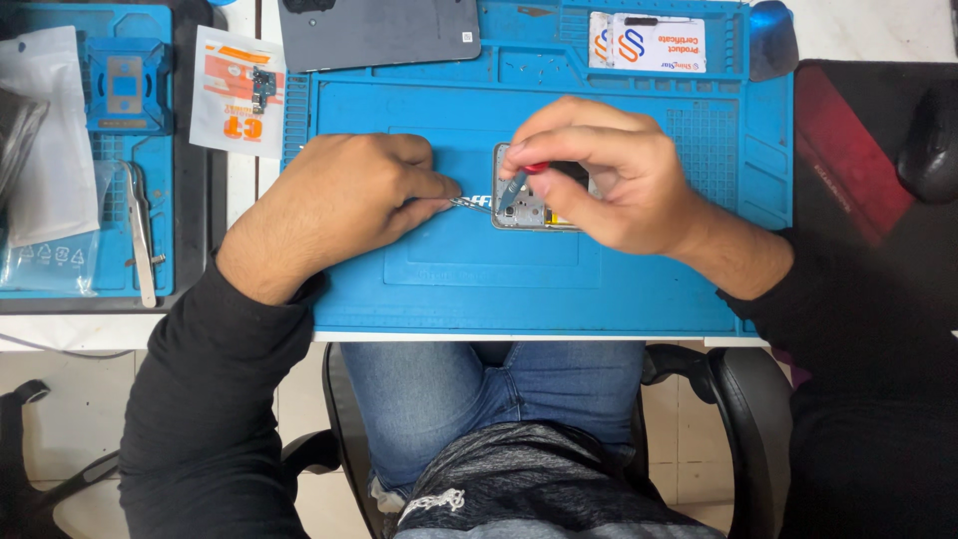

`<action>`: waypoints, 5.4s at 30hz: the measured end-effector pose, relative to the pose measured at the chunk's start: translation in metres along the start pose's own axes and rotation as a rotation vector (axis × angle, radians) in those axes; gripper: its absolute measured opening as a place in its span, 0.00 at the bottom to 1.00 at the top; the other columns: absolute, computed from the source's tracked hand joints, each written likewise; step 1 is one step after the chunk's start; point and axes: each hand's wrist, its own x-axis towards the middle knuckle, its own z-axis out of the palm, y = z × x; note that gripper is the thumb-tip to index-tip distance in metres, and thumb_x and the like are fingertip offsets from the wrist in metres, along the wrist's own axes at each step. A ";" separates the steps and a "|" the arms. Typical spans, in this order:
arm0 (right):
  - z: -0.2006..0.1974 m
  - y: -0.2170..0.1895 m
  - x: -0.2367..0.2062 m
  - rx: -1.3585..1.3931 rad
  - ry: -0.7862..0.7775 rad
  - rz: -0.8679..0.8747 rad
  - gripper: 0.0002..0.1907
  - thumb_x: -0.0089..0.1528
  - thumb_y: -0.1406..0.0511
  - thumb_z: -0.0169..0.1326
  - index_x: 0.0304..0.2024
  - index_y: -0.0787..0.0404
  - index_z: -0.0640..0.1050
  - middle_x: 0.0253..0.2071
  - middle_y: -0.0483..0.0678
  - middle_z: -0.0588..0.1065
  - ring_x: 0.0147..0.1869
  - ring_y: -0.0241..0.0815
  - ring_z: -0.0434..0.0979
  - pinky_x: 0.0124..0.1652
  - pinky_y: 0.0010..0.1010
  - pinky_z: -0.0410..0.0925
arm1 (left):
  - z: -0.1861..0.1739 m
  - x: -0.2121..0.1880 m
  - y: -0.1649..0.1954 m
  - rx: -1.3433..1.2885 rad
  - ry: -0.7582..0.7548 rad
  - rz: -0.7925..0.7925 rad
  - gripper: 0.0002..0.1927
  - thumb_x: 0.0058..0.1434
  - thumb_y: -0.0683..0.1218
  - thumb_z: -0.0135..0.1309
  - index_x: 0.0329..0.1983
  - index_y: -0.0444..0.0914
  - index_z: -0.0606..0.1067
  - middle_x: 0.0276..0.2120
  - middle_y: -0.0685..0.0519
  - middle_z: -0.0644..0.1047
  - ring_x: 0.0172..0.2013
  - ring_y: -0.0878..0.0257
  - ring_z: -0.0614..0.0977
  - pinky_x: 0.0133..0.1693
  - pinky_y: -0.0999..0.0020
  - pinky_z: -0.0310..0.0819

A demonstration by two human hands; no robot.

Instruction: The person uses a screwdriver and tweezers to remove screws and small components from the internal chassis of a disassembled smartphone. The person works on a blue anti-static mat, handling the phone's internal parts and placing removed screws on the mat.

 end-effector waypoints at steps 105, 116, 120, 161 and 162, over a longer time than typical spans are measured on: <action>0.021 0.043 -0.037 -0.159 -0.012 0.022 0.39 0.72 0.78 0.51 0.75 0.57 0.43 0.50 0.56 0.71 0.48 0.44 0.84 0.49 0.30 0.80 | 0.032 0.029 -0.028 0.020 0.206 -0.174 0.09 0.70 0.42 0.49 0.49 0.35 0.76 0.41 0.43 0.79 0.37 0.43 0.82 0.36 0.49 0.77; 0.017 0.004 -0.015 -0.194 -0.038 -0.121 0.21 0.64 0.78 0.62 0.55 0.60 0.71 0.44 0.52 0.79 0.48 0.45 0.84 0.48 0.29 0.79 | 0.022 0.019 -0.030 -0.048 0.122 -0.147 0.11 0.67 0.41 0.50 0.51 0.35 0.77 0.43 0.41 0.80 0.40 0.40 0.81 0.41 0.48 0.75; 0.012 0.004 -0.008 -0.205 -0.002 -0.194 0.22 0.60 0.74 0.64 0.53 0.62 0.69 0.45 0.56 0.76 0.49 0.48 0.81 0.49 0.32 0.77 | 0.022 0.019 -0.028 -0.059 0.107 -0.171 0.11 0.68 0.42 0.50 0.51 0.36 0.77 0.42 0.42 0.80 0.40 0.41 0.82 0.40 0.48 0.76; 0.010 0.000 -0.014 -0.032 -0.047 -0.028 0.16 0.64 0.76 0.63 0.52 0.62 0.75 0.49 0.52 0.72 0.53 0.42 0.76 0.54 0.29 0.73 | 0.026 0.017 -0.026 -0.061 0.051 -0.168 0.12 0.66 0.43 0.51 0.51 0.37 0.78 0.42 0.42 0.81 0.40 0.42 0.82 0.41 0.50 0.77; 0.009 0.000 -0.015 -0.033 -0.041 -0.003 0.15 0.65 0.77 0.62 0.52 0.62 0.75 0.49 0.52 0.73 0.53 0.42 0.77 0.52 0.28 0.74 | 0.026 0.017 -0.026 -0.064 0.053 -0.168 0.12 0.66 0.43 0.51 0.51 0.37 0.78 0.43 0.42 0.81 0.40 0.42 0.82 0.41 0.50 0.77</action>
